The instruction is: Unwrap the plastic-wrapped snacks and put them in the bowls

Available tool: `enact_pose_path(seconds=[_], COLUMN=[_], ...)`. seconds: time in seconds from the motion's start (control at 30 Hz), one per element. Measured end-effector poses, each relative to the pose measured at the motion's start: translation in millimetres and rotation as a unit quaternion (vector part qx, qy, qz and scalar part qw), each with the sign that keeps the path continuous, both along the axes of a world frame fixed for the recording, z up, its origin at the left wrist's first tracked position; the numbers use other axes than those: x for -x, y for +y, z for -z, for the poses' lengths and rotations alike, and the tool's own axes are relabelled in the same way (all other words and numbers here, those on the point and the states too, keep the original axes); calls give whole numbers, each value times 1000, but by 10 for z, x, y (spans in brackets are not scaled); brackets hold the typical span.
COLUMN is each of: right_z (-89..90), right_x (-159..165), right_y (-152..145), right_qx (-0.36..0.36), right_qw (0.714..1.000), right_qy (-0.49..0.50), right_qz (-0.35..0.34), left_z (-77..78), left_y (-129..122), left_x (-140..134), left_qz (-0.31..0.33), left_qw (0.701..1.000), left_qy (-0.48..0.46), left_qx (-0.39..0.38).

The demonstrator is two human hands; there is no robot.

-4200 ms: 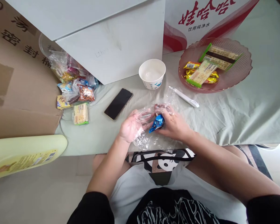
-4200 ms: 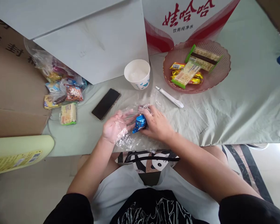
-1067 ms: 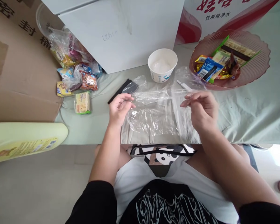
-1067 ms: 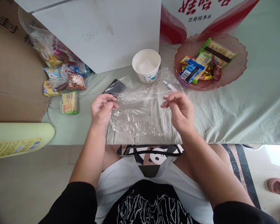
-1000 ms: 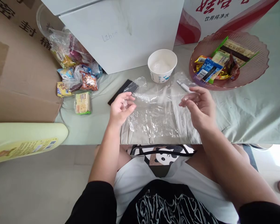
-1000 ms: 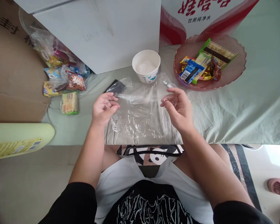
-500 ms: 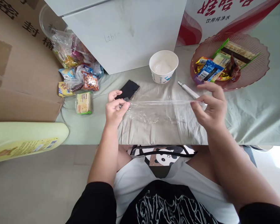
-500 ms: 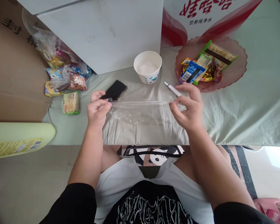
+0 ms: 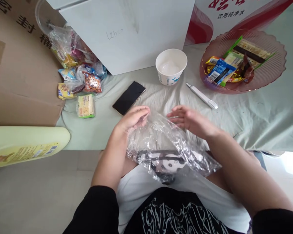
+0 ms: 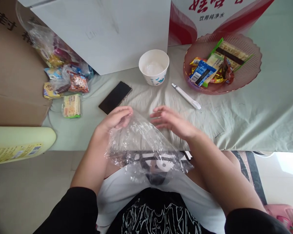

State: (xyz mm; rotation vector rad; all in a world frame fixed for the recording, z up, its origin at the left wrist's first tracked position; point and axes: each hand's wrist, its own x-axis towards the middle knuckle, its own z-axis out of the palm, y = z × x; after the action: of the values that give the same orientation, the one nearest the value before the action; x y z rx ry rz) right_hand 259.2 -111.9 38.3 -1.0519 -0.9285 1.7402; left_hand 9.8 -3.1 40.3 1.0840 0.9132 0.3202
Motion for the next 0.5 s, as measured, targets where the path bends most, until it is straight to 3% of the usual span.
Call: enact_pose_path(seconds=[0.1, 0.17, 0.23, 0.3, 0.4, 0.5], right_z=[43, 50, 62, 83, 119, 135], right_x=[158, 225, 275, 312, 335, 320], right_y=[15, 2, -5, 4, 36, 53], right_qx=[-4, -24, -33, -22, -1, -7], right_qw=[976, 968, 985, 996, 985, 972], right_qy=[6, -24, -57, -80, -124, -165], right_qz=[-220, -250, -158, -24, 124, 166], left_z=[42, 62, 71, 76, 90, 119], left_y=[25, 19, -15, -71, -154, -190], left_x=[-57, -78, -102, -135, -192, -231], left_qz=[1, -77, -165, -194, -111, -27], left_qw=[999, 990, 966, 951, 963, 984], left_qy=[-31, -109, -191, -226, -214, -157], left_qx=[22, 43, 59, 79, 118, 78])
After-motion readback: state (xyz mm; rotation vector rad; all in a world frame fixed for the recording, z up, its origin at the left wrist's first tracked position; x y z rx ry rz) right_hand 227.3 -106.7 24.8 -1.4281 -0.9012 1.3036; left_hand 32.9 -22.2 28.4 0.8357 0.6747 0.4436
